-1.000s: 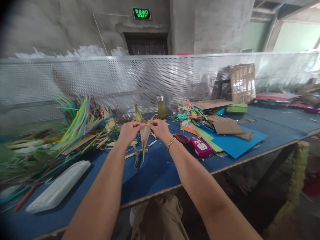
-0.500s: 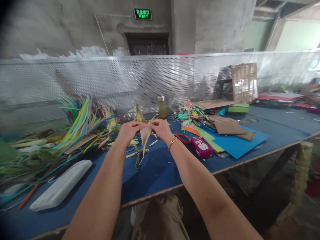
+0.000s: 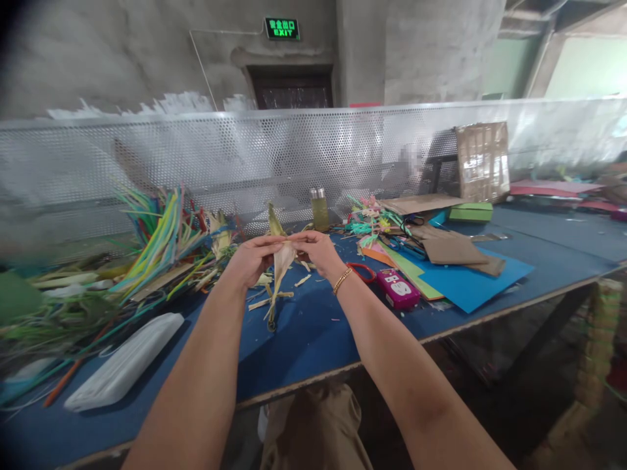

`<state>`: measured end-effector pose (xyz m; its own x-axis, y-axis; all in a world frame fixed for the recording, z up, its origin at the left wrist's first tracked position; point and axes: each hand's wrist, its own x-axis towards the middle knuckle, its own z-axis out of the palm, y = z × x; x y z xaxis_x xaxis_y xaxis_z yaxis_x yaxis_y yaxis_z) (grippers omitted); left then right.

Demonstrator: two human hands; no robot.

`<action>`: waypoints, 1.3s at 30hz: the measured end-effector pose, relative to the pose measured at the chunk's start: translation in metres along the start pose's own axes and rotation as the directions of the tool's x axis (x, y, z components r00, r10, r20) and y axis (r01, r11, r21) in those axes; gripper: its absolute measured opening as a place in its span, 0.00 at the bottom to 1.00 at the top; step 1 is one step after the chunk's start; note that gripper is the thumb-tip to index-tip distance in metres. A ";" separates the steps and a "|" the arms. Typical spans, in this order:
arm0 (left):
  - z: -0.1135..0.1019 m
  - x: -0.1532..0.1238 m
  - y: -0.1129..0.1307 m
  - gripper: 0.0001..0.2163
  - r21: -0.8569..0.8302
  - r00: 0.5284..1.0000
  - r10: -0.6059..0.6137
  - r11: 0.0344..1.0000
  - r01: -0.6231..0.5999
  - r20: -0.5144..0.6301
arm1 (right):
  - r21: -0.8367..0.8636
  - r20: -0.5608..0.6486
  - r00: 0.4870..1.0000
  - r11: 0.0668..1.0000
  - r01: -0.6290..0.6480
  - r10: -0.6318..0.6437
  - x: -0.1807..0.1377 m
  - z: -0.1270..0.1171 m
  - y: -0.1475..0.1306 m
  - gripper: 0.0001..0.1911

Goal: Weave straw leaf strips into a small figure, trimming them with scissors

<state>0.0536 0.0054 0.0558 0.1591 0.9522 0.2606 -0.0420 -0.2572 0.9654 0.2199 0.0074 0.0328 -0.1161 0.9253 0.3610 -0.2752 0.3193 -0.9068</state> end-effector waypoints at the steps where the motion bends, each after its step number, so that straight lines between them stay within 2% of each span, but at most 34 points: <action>1: 0.001 -0.001 0.001 0.16 -0.017 1.000 -0.006 1.000 0.006 0.001 | 0.006 0.002 1.000 1.000 -0.004 0.004 0.000 0.000 0.000 0.10; 7: 0.004 -0.005 0.005 0.15 -0.049 1.000 -0.006 0.999 0.006 -0.004 | 0.020 -0.001 1.000 1.000 0.008 -0.008 0.000 0.000 0.001 0.06; 11: 0.002 -0.002 0.001 0.18 0.141 0.999 0.041 0.989 -0.036 -0.036 | -0.057 -0.002 0.999 0.998 0.035 -0.035 -0.001 0.001 0.001 0.06; 16: -0.001 -0.001 0.001 0.22 0.349 0.986 0.161 0.927 -0.134 -0.049 | -0.214 0.009 0.984 0.961 0.174 -0.176 -0.001 0.001 0.004 0.10; 19: 0.001 -0.004 0.004 0.16 0.476 0.980 0.193 0.867 -0.145 -0.052 | -0.285 -0.012 0.976 0.936 0.207 -0.219 0.000 -0.001 0.007 0.14; 23: 0.003 -0.004 0.003 0.10 0.555 0.973 0.224 0.817 -0.154 -0.062 | -0.392 0.006 0.975 0.897 0.206 -0.222 0.003 -0.004 0.009 0.12; 30: 0.001 0.003 -0.005 0.11 0.636 0.961 0.274 0.750 -0.184 -0.044 | -0.475 -0.062 0.967 0.860 0.189 -0.247 0.006 -0.003 0.015 0.07; 34: 0.003 0.003 -0.007 0.09 0.602 0.962 0.272 0.773 -0.201 -0.028 | -0.365 -0.082 0.978 0.919 0.148 -0.190 0.003 0.002 0.015 0.06; 39: 0.004 0.003 -0.008 0.09 0.329 0.980 0.201 0.925 -0.191 0.003 | -0.177 -0.075 0.989 0.978 0.113 -0.127 0.001 0.006 0.009 0.06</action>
<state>0.0581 0.0097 0.0491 0.1507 0.8804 0.4496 0.2552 -0.4740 0.8427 0.2116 0.0101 0.0258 -0.0083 0.8898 0.4563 -0.1136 0.4526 -0.8845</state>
